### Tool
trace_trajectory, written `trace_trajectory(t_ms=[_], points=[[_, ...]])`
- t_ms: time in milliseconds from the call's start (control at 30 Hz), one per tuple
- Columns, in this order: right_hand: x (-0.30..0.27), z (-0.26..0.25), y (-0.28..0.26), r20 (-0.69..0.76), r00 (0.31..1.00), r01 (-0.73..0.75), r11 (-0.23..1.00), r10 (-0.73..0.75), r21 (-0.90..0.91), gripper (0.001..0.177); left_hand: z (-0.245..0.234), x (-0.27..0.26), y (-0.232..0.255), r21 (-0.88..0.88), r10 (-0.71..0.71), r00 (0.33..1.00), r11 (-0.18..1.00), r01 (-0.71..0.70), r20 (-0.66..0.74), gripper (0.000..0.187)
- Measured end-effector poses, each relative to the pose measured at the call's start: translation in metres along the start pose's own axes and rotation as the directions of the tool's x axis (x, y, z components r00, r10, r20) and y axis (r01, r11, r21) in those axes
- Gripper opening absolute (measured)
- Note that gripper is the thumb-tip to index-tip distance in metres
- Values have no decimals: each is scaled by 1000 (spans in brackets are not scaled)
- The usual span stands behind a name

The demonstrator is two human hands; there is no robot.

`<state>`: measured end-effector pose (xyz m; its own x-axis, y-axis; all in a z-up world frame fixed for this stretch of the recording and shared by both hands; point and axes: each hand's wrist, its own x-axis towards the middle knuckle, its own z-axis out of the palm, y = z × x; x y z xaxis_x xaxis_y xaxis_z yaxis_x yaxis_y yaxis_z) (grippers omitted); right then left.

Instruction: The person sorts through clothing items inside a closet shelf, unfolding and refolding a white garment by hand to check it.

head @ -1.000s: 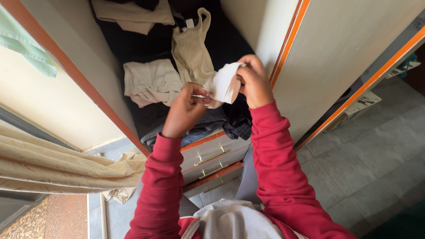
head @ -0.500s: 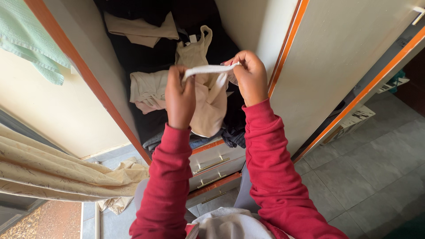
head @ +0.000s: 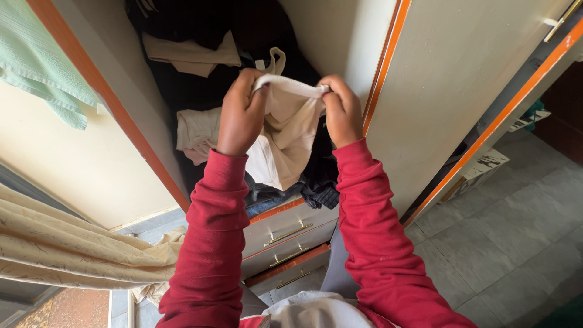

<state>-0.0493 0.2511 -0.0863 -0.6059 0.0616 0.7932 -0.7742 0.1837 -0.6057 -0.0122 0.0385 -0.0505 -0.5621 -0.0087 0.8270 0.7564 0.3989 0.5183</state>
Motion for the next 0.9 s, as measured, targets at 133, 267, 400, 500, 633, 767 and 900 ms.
trace_trajectory(t_ms=[133,267,400,500,633,767,900], points=[[4,0,1,-62,998,-23,999,25,31,24,-17,-7,10,64,107,984,991,-117,143,27],[8,-7,-6,201,977,13,968,-65,250,18,-20,-12,21,504,263,941,796,-336,214,59],[5,-4,-11,318,919,229,972,-235,56,38,-16,-19,5,699,216,968,672,-244,129,57],[4,-7,-4,167,970,186,981,-175,-52,40,-19,-27,-23,915,207,975,373,-154,79,32],[13,-28,14,-62,945,303,931,-321,-205,41,-41,-44,-45,958,153,986,269,-104,64,17],[19,-40,27,-166,963,163,950,-211,-265,36,-81,-40,-38,827,-159,986,560,56,42,26],[16,-41,23,-337,897,200,942,-286,-268,18,-95,-30,-23,615,-432,853,768,178,292,39]])
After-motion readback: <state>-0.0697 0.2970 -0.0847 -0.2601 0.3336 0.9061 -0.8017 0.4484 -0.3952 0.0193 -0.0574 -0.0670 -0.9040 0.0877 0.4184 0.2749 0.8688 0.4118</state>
